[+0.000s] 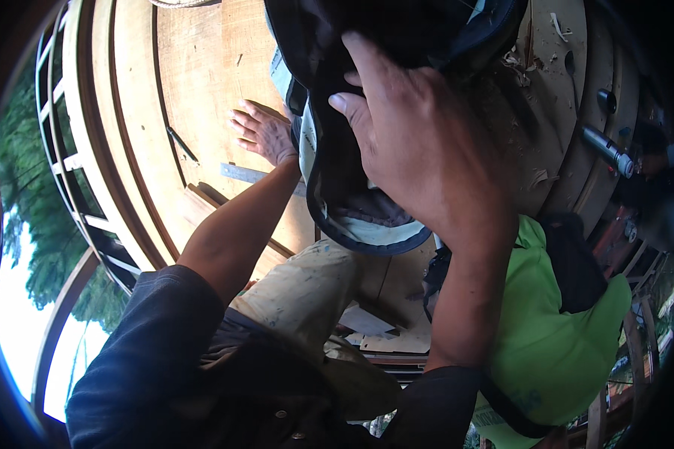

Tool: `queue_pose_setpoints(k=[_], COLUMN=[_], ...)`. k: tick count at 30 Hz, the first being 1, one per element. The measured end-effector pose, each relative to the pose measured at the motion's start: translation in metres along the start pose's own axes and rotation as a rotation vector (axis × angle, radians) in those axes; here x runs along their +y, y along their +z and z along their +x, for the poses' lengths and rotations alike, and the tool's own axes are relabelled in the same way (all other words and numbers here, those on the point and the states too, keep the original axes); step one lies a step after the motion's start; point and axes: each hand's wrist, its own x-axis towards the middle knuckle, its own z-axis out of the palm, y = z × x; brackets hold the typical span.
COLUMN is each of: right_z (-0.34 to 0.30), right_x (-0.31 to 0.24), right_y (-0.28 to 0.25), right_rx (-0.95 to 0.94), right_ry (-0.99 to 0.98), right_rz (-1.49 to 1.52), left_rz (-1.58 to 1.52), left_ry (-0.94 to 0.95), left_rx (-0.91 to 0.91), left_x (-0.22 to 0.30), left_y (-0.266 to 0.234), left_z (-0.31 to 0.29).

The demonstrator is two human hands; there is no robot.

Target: The person places a wooden template onto a larger board, aligns it, and uses a pencil to trace the outline of the template onto the board before moving the template and repeating the action.

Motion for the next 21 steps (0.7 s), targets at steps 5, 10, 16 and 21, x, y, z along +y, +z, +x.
queue_pose_setpoints(k=[5, 10, 16, 21], right_z=[-0.109, -0.145, -0.139, -0.144], right_x=[0.0, 0.02, 0.034, 0.003], right_y=[0.112, 0.176, 0.158, 0.136], right_rx=[0.018, 0.055, 0.159, 0.171], right_ry=[-0.022, 0.045, 0.085, 0.057], right_rz=[-0.218, -0.463, -0.615, -0.421], left_rz=[-0.023, -0.056, -0.142, -0.183], left_ry=[0.004, 0.01, 0.028, 0.037], left_rx=[0.015, 0.051, 0.095, 0.081], left_x=[0.001, 0.002, 0.006, 0.003], left_y=[0.004, 0.005, 0.003, 0.0], left_z=[0.001, 0.003, -0.004, -0.004])
